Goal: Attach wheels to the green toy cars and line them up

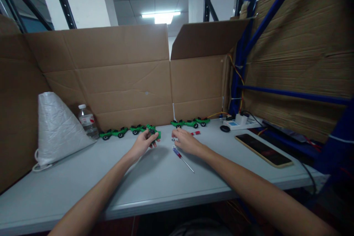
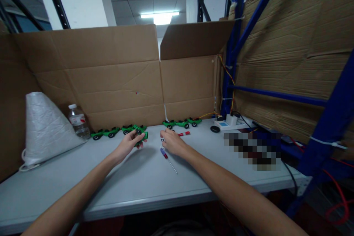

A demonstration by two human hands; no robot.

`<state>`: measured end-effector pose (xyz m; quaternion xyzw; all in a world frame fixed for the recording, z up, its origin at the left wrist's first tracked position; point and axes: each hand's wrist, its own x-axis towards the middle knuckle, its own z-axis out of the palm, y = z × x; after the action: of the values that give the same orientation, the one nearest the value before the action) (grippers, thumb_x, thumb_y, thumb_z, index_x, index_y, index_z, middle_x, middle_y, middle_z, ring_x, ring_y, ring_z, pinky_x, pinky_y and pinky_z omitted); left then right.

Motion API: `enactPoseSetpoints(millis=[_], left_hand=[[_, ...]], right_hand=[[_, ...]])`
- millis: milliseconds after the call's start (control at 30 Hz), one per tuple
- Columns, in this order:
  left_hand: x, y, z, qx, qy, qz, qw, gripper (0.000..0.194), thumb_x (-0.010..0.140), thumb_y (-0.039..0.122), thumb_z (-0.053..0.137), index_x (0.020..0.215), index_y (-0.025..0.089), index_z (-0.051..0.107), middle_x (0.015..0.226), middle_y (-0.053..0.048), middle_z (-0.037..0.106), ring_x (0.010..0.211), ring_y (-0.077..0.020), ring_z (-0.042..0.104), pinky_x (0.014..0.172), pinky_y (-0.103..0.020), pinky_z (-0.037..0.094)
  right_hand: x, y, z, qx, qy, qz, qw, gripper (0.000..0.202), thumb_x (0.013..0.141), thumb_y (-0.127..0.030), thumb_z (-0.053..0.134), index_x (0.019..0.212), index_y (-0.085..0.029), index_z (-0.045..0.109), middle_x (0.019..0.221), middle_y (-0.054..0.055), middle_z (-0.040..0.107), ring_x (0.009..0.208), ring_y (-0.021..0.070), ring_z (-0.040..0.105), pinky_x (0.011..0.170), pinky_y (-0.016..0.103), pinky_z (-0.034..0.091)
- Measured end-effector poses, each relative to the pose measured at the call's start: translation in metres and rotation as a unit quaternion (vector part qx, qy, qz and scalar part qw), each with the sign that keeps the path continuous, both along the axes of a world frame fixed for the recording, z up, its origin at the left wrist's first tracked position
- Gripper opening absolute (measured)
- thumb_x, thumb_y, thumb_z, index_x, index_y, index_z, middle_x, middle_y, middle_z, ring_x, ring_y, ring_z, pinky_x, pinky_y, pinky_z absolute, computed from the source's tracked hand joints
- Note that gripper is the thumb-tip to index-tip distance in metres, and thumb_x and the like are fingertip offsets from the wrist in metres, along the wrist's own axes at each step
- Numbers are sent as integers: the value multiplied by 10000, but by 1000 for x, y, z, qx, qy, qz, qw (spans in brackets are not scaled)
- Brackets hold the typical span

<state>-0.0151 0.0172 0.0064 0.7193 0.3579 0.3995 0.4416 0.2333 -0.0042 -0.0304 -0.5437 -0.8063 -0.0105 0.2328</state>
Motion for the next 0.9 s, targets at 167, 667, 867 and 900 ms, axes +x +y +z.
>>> enactPoseSetpoints(millis=[167,667,867,900], left_hand=[[-1,3,-2,4,5,-3,1000,474,850,605,735,948,163,594,901,-82,747,632,-136,618,580,-265,458],[-1,3,-2,7,12,-2,1000,482,848,622,723,939,166,599,897,-77,741,639,-143,618,588,-278,458],[-1,2,-2,10,14,0,1000,479,853,621,721,944,165,607,897,-74,739,648,-145,613,598,-279,463],[-1,2,-1,11,14,1,1000,479,852,623,721,941,166,609,895,-74,739,649,-146,613,598,-280,462]], right_hand=[[-1,0,-1,-27,-22,15,999,176,892,-101,623,1056,-155,657,1052,96,678,991,219,607,840,278,384],[9,-11,9,-41,-70,29,996,107,999,-266,609,1053,-173,623,1119,131,669,1008,245,625,845,309,409],[-1,-16,13,-22,-60,19,998,144,1029,-284,542,1067,-158,599,1091,149,692,1008,261,637,836,318,400],[-3,-17,14,-22,-51,15,998,140,1030,-279,537,1079,-159,591,1069,143,697,994,259,639,823,316,397]])
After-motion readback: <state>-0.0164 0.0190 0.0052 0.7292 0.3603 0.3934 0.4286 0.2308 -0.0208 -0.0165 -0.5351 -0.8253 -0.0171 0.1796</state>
